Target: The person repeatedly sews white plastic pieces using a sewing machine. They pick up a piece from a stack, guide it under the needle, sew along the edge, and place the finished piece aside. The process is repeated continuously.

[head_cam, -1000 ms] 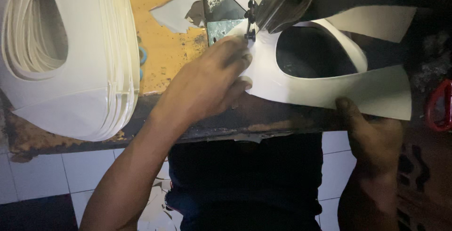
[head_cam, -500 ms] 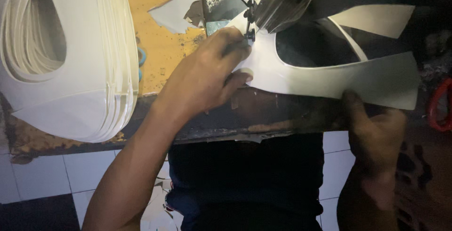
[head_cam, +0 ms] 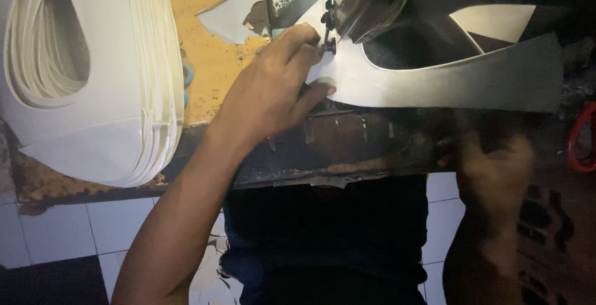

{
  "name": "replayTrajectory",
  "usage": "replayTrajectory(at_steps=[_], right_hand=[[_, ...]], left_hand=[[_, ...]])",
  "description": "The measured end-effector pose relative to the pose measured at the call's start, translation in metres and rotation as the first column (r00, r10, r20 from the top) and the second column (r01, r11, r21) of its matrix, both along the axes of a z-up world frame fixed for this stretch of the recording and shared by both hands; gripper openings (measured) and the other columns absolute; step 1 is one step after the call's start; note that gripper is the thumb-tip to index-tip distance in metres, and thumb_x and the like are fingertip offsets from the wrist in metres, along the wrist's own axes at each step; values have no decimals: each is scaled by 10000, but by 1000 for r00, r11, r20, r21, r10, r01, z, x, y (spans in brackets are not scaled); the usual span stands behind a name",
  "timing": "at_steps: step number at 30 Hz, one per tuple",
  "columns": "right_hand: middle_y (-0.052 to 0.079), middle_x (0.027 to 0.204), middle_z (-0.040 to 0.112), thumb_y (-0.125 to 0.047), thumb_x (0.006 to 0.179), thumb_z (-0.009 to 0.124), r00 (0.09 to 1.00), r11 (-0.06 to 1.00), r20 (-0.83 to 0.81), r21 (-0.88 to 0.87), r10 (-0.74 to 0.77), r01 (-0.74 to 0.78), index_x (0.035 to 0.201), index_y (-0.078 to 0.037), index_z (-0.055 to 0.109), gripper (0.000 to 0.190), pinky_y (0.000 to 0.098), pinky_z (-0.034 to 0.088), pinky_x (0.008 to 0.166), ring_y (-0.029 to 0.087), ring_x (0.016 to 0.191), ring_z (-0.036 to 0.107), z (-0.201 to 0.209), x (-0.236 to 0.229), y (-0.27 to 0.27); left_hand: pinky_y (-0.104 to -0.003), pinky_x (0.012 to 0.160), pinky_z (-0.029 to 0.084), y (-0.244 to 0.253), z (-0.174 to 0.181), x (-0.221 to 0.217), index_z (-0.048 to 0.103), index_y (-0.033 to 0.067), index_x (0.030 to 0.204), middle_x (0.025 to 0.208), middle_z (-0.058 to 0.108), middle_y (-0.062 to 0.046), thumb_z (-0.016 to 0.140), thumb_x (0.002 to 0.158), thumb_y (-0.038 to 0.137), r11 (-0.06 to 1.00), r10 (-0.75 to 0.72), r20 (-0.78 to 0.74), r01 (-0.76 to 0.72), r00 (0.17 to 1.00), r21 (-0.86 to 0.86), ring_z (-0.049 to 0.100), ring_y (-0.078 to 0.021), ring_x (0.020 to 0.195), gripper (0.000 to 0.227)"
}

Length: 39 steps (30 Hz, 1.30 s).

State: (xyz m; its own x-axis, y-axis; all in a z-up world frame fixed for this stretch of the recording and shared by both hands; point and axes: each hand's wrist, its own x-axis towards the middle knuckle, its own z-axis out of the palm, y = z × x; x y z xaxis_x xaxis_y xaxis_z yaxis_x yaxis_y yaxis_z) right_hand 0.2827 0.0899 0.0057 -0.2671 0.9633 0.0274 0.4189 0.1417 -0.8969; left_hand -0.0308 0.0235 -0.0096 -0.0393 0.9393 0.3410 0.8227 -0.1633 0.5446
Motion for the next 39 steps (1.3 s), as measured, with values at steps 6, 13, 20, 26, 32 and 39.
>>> replayTrajectory(at_steps=[6, 13, 20, 26, 32, 39], right_hand=[[111, 1080, 735, -180, 1096, 677, 989, 1000, 149, 7, 1, -2, 1161, -42, 676, 153, 305, 584, 785, 171, 941, 725, -1, 1, 1], [123, 1078, 731, -213, 1080, 688, 981, 999, 193, 40, -19, 12, 1191, -40, 674, 206, 300, 574, 767, 178, 922, 718, 9, -10, -4], [126, 1041, 728, -260, 1086, 679, 971, 996, 223, 16, -86, 84, 1169, -31, 674, 244, 316, 593, 753, 193, 902, 726, 6, -12, -11], [126, 1086, 724, -243, 1077, 672, 975, 999, 218, 29, -40, 34, 1201, -34, 667, 243, 342, 595, 797, 204, 969, 723, 1, -2, -6], [132, 1060, 727, -213, 1093, 685, 980, 998, 193, 32, -55, 50, 1174, -13, 681, 216, 345, 587, 805, 218, 955, 718, -5, -1, -8], [158, 1078, 721, -139, 1110, 633, 961, 998, 276, 68, -20, 1, 1179, -2, 681, 161, 352, 560, 800, 231, 932, 698, -6, 15, 5]], left_hand=[[-455, 924, 586, 4, -5, -5, 573, -10, 1095, 1302, 559, -140, 827, 944, 270, 998, -14, -26, 15, 1000, 58, 646, -350, 1187, 407], [-455, 935, 580, 13, -6, -7, 576, 18, 1064, 1306, 558, -123, 830, 938, 268, 998, 14, -42, -11, 999, 59, 636, -340, 1201, 378], [-451, 992, 581, 18, -12, -9, 565, 4, 1087, 1305, 554, -118, 842, 934, 220, 995, 13, -17, -11, 1000, 100, 625, -335, 1233, 383], [-441, 1165, 527, 27, -25, -9, 543, 4, 1122, 1313, 527, -136, 848, 960, 207, 976, 12, -61, 1, 998, 218, 572, -339, 1333, 401], [-470, 1242, 416, 28, -29, -11, 603, -6, 1194, 1414, 549, -170, 870, 917, 189, 990, 46, -87, -34, 995, 139, 502, -363, 1408, 432], [-480, 1238, 345, 30, -29, -10, 602, -3, 1332, 1513, 504, -204, 859, 899, 270, 995, 98, -110, -94, 989, 40, 439, -375, 1457, 573]])
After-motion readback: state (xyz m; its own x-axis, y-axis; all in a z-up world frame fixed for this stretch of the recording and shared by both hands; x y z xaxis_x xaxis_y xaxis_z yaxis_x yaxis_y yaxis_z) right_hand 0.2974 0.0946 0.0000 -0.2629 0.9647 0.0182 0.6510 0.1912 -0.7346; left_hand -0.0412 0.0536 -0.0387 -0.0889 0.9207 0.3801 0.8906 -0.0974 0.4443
